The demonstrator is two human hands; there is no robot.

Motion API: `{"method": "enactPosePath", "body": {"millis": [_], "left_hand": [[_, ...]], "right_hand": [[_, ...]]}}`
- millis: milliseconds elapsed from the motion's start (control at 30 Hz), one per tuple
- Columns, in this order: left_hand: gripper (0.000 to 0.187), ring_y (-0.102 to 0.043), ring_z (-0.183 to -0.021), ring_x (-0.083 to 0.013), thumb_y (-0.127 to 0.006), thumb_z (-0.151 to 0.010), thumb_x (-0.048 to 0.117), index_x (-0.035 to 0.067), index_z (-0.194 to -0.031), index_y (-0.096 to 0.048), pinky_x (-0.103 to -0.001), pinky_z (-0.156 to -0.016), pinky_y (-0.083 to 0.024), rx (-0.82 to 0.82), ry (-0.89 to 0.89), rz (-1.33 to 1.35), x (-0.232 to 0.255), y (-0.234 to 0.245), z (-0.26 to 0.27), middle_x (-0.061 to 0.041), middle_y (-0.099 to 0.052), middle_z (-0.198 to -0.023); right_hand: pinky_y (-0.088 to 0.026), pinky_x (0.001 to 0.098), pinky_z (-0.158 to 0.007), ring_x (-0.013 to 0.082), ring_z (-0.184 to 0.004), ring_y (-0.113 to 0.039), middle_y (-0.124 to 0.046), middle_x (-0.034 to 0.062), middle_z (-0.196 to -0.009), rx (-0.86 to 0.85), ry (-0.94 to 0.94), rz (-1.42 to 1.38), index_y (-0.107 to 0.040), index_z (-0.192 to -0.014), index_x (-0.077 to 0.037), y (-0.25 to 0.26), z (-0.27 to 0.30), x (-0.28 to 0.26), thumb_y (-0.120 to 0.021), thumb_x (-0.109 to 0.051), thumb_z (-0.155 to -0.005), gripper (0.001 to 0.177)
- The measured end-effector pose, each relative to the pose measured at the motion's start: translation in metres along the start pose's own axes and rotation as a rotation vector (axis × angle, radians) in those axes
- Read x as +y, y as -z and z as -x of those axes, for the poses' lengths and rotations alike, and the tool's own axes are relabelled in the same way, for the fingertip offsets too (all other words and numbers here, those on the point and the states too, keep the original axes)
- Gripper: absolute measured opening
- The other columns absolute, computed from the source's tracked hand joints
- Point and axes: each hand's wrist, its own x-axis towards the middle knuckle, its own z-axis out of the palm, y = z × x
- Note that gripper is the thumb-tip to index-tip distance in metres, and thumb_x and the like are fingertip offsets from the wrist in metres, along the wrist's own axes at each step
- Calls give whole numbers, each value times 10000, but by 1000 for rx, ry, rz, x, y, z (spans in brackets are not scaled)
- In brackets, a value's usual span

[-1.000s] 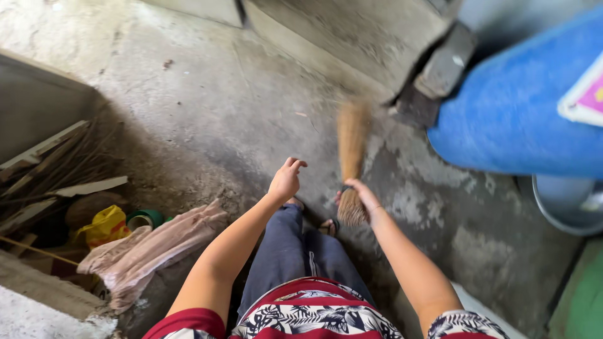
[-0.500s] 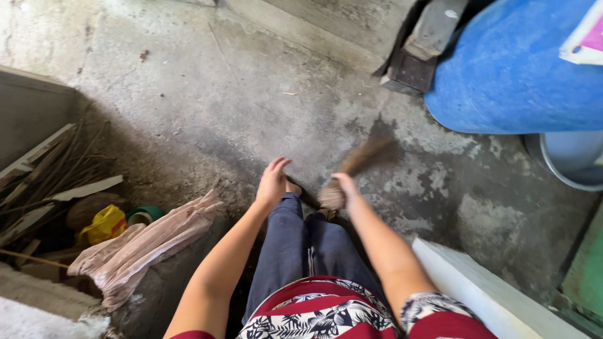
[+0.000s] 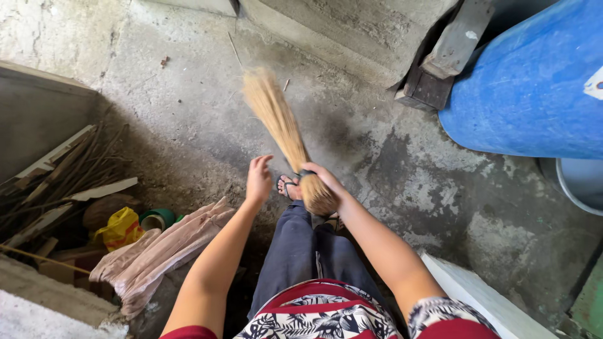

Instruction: The person sweeps an outdoor area by hand using a stick broom, moving debris away from plants and structures.

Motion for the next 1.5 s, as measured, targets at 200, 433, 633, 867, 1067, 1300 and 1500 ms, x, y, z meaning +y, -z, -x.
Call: {"method": "enactPosePath", "body": {"millis": [200,433,633,867,1067,1300,1500], "left_hand": [[493,-629,-1202,-306,-467,-881,-106,98,-1299,-631,-376,-1004,-539,-149,-84,151,39,-37,-24,-136,-534,-1389],[479,-646,-1194,-311,-472,-892,-105,91,-1303,-622,-379,-972,-547,-167,-54,180,19,-14,-31,-132,-527,-1395],[517,-663,-1139,-301,-462,-847,-129,80,-1288,-635,-374,-973,-551,-98,-24,120,-23,14,-36,-131,-559,-1364],[535,-642,-1156,-302,-442,-841,-140,73,-1295,-629,-377,-989,-534,-49,24,120,-23,37,-60,-137,-531,-1376],[476,-626,-1212,-298,-450,-905,-104,87,-1312,-609,-375,-996,-532,-136,-29,160,11,48,-81,-122,-514,-1412],[493,-624,-1206,-301,-440,-900,-117,95,-1312,-609,-379,-988,-543,-134,-40,191,15,59,-106,-118,-508,-1418],[510,-645,-1180,-297,-447,-877,-121,103,-1301,-621,-375,-986,-550,-96,17,173,-8,67,-108,-113,-526,-1402]], "right_hand": [[-624,414,-607,260,-686,-714,-698,152,-850,348,135,34,-563,-1162,27,54,47,-17,-671,-399,-896,514],[-607,450,-637,280,-694,-688,-670,103,-808,533,132,-92,-604,-1012,-94,142,-20,-36,-682,-424,-812,394],[-562,355,-614,227,-658,-669,-680,102,-816,344,105,402,-688,-978,-81,61,-128,3,-716,-344,-847,295],[-612,421,-590,247,-653,-691,-667,151,-845,133,-13,29,-595,-1072,0,-69,-79,-21,-674,-385,-908,426],[-606,438,-622,300,-674,-688,-675,202,-815,209,152,-42,-619,-1017,56,3,-71,-32,-650,-459,-891,531],[-625,479,-745,317,-791,-713,-695,173,-884,437,298,-229,-606,-1064,14,63,-137,-117,-659,-400,-843,472],[-625,417,-589,295,-634,-710,-712,195,-768,269,-34,216,-615,-1047,100,16,-202,-89,-680,-422,-870,555]]}}
